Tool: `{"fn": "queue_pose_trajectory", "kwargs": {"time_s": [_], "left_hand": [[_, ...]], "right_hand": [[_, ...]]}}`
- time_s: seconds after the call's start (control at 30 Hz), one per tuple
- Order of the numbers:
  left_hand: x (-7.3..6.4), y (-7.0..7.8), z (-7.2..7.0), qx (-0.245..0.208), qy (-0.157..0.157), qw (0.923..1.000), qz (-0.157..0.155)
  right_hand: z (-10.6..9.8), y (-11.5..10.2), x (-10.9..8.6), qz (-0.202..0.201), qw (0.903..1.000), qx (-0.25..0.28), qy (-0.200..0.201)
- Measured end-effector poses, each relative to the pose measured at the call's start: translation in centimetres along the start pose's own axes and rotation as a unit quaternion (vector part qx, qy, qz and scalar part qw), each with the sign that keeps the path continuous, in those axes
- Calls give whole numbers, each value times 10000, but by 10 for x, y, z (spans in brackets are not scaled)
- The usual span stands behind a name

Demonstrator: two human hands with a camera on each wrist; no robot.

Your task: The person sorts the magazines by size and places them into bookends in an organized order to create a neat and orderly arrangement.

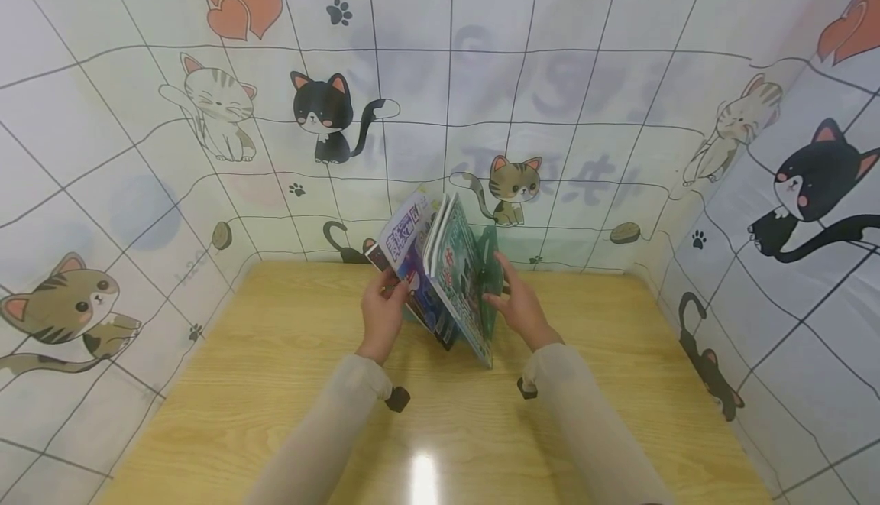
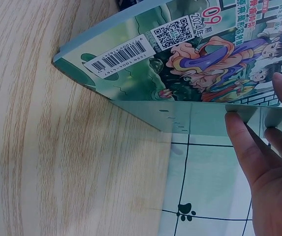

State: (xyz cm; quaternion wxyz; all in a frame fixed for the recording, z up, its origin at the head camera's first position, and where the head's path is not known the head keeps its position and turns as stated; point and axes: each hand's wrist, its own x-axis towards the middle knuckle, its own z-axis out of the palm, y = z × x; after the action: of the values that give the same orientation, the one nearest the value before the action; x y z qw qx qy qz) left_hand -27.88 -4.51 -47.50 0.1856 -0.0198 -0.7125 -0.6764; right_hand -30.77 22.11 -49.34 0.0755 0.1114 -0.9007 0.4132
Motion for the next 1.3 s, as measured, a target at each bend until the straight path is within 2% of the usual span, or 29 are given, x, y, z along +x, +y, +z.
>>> {"fn": "queue_pose_trajectory", "kwargs": {"time_s": [0.13,0.23,0.33,0.47,0.6,0.67,0.83,0.93,1.03,1.13,1.2,1.3], "left_hand": [[-4,1,3,492,338,9982,-112],[-3,0,4,795,464,9957,-101],[-2,0,5,663,358,9970,-163],[3,0,4,194,46,9986,-493],[7,1,2,271,-59,9963,-816],[8,2,1,486,42,9952,-849],[10,1,1,1047,531,9906,-709],[10,1,1,1154,733,9883,-676],[10,1,2,1188,865,9869,-658],[9,1,2,1187,941,9854,-771],[9,2,2,1063,853,9869,-864],[9,3,2,466,517,9924,-1018]], "right_hand": [[0,-2,0,20,10000,86,-21],[-1,-2,-1,34,10000,62,-38],[-1,-1,0,34,10000,-7,-1],[-1,0,0,-45,10000,38,9],[0,0,0,-79,9999,83,-26],[1,0,0,-62,10000,62,-19],[0,-1,-1,-8,10000,53,-12],[0,-1,-1,12,10000,56,-31],[1,-2,-1,38,10000,53,-43],[1,-2,-1,41,10000,59,-52],[1,-2,-1,23,10000,75,-43],[1,-1,-1,26,10000,31,-22]]}}
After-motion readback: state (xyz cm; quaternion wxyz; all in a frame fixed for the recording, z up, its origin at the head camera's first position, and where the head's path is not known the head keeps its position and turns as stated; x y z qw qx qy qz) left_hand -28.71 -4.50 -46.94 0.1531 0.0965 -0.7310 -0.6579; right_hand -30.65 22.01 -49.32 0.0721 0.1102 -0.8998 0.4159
